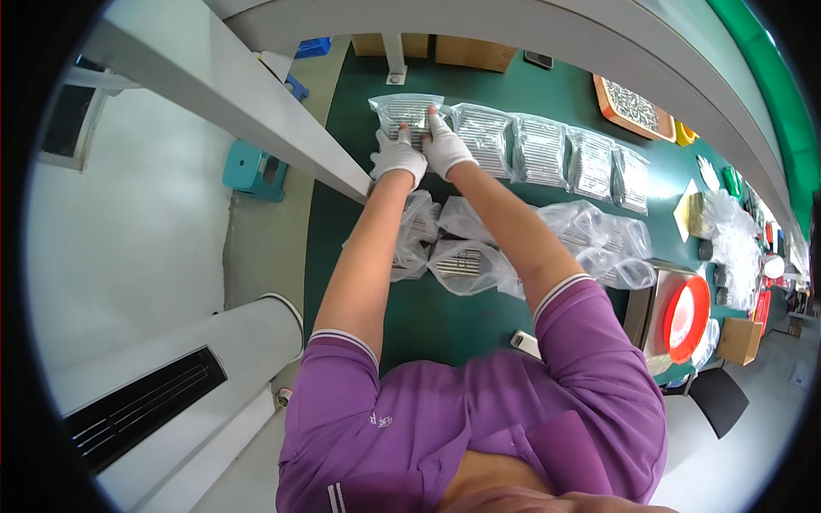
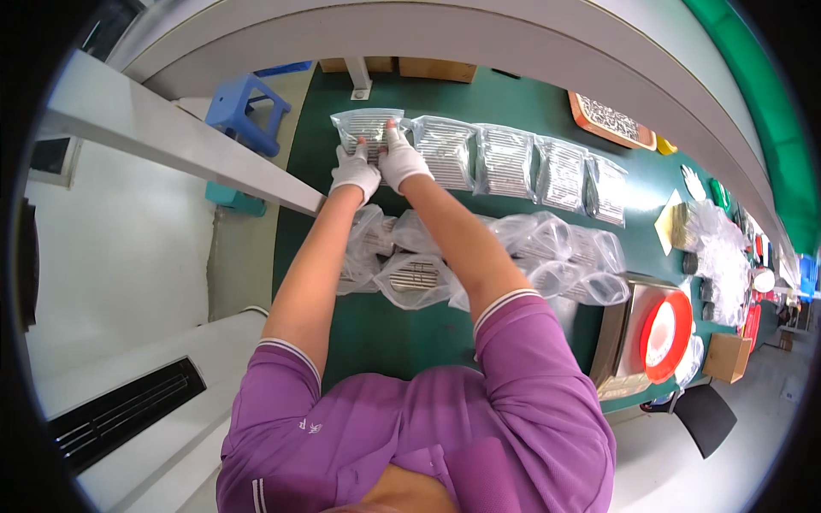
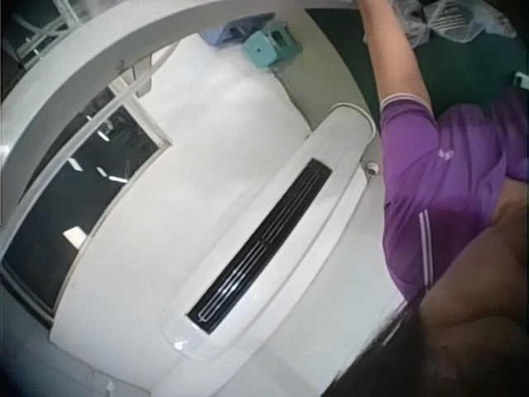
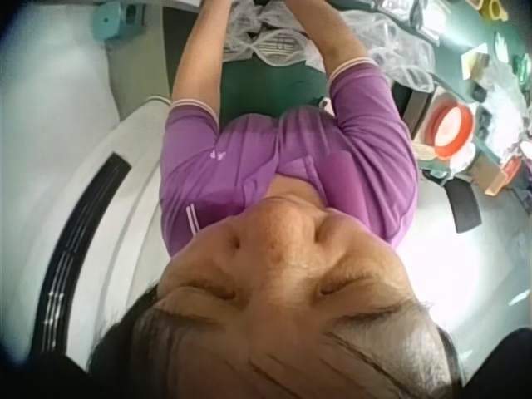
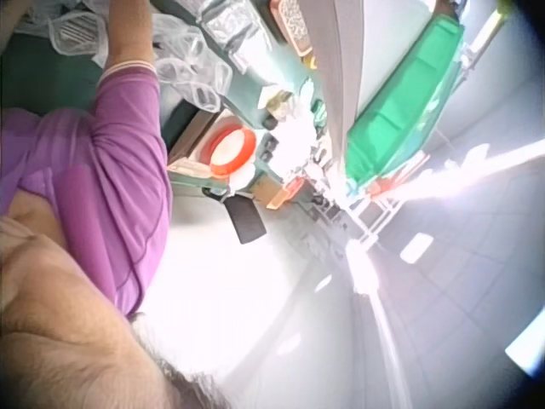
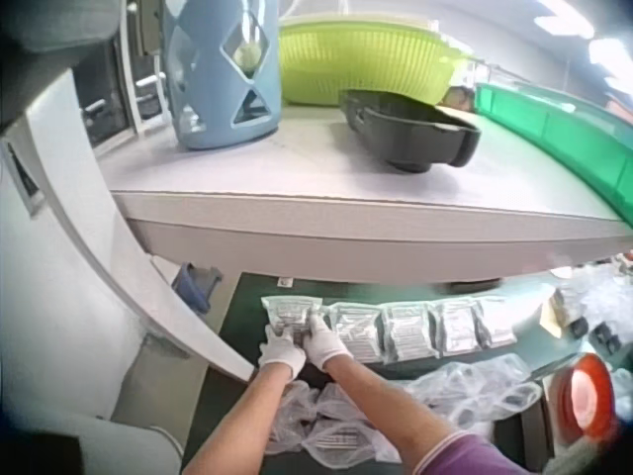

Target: The person organizes and packages small metal components into plastic bags by hand at a workstation.

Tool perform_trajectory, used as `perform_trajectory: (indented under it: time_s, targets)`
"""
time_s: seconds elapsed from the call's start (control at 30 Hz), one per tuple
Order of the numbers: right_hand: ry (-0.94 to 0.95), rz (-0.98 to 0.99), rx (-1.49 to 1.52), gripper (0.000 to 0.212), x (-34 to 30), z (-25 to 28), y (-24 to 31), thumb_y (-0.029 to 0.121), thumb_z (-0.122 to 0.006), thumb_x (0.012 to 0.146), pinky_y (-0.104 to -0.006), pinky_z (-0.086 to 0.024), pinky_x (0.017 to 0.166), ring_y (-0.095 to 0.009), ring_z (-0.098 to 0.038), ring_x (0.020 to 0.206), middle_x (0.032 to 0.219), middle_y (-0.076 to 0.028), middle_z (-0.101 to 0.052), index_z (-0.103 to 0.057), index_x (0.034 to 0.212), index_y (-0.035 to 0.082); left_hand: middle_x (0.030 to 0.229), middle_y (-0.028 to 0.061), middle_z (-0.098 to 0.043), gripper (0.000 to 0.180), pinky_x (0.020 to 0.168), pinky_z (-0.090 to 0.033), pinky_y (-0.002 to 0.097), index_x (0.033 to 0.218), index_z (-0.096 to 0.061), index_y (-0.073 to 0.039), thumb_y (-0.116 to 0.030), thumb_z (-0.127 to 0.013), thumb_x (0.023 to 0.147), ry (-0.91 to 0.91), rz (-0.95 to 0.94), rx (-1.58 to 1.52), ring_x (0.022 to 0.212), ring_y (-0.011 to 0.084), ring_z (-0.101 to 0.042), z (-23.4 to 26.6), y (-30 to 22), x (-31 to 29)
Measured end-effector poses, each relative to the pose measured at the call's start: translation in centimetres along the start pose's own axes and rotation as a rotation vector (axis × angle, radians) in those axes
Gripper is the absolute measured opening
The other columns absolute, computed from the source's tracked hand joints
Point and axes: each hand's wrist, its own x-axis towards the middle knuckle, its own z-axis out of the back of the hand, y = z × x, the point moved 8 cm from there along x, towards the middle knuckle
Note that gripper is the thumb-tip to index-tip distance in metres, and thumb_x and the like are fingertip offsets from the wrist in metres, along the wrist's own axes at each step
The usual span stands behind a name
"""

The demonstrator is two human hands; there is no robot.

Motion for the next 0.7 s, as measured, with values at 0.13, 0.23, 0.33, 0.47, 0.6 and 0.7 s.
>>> perform_trajectory:
  time_s: [0.13, 0.23, 0.33, 0.47, 0.6, 0.7]
  targets:
    - [0.160, 0.033, -0.114, 0.052, -4.9, 6.1, 3.5, 0.031, -0.055, 0.079, -0.0399, -0.042, 0.090, -0.037, -0.053, 0.106, 0.113, -0.023, -0.056, -0.047, 0.126, 0.010, 0.132, 0.0189, -0.035, 0.046, 0.094, -0.040, 0.0411, 0.128, -0.043, -0.014, -0.034, -0.046, 0.086, -0.064, -0.321, -0.174, 0.113, 0.0373, -0.046, 4.2, -1.3, -5.8]
    - [-0.014, 0.333, 0.229, 0.033, -13.4, 13.6, 6.2, 0.008, -0.054, 0.083, -0.0294, -0.046, 0.083, -0.020, -0.061, 0.097, 0.104, -0.015, -0.063, -0.057, 0.115, 0.008, 0.103, 0.0181, -0.060, 0.034, 0.083, -0.044, 0.0413, 0.111, -0.056, -0.008, -0.029, -0.050, 0.085, -0.155, -0.646, -0.376, 0.097, 0.0361, -0.055, 8.2, -0.1, -14.7]
    - [0.112, 0.305, 0.283, 0.016, -21.8, 14.7, 7.3, 0.000, -0.058, 0.076, -0.0252, -0.048, 0.069, -0.012, -0.059, 0.076, 0.085, -0.005, -0.064, -0.065, 0.090, 0.002, 0.098, 0.0130, -0.062, 0.029, 0.078, -0.046, 0.0397, 0.104, -0.058, -0.007, -0.020, -0.061, 0.079, -0.299, -0.708, -0.402, 0.090, 0.0330, -0.058, 7.4, 6.9, -19.1]
    - [0.154, 0.699, -0.051, 0.019, -29.1, 9.2, 10.7, 0.005, -0.065, 0.064, -0.0366, -0.049, 0.067, -0.025, -0.060, 0.078, 0.087, -0.009, -0.060, -0.062, 0.083, 0.005, 0.109, 0.0148, -0.055, 0.044, 0.081, -0.046, 0.0397, 0.110, -0.055, -0.007, -0.026, -0.069, 0.073, -0.484, -0.380, -0.491, 0.094, 0.0321, -0.057, 5.4, 13.9, -19.4]
    - [-0.039, 0.854, -0.382, 0.021, -27.1, 4.3, 14.2, 0.008, -0.064, 0.064, -0.0380, -0.046, 0.071, -0.026, -0.058, 0.084, 0.087, -0.007, -0.059, -0.063, 0.085, 0.011, 0.113, 0.0217, -0.049, 0.060, 0.083, -0.046, 0.0377, 0.115, -0.052, -0.005, -0.034, -0.074, 0.067, -0.298, -0.092, -0.361, 0.096, 0.0341, -0.056, 6.4, 12.8, -18.8]
    - [-0.132, 0.820, -0.742, 0.017, -23.9, 0.3, 13.4, 0.011, -0.062, 0.065, -0.0369, -0.043, 0.075, -0.024, -0.057, 0.085, 0.083, -0.005, -0.060, -0.064, 0.082, 0.011, 0.085, 0.0156, -0.064, 0.033, 0.072, -0.049, 0.0359, 0.096, -0.061, -0.002, -0.026, -0.065, 0.074, -0.005, -0.118, -0.601, 0.080, 0.0301, -0.062, 3.4, 13.8, -15.4]
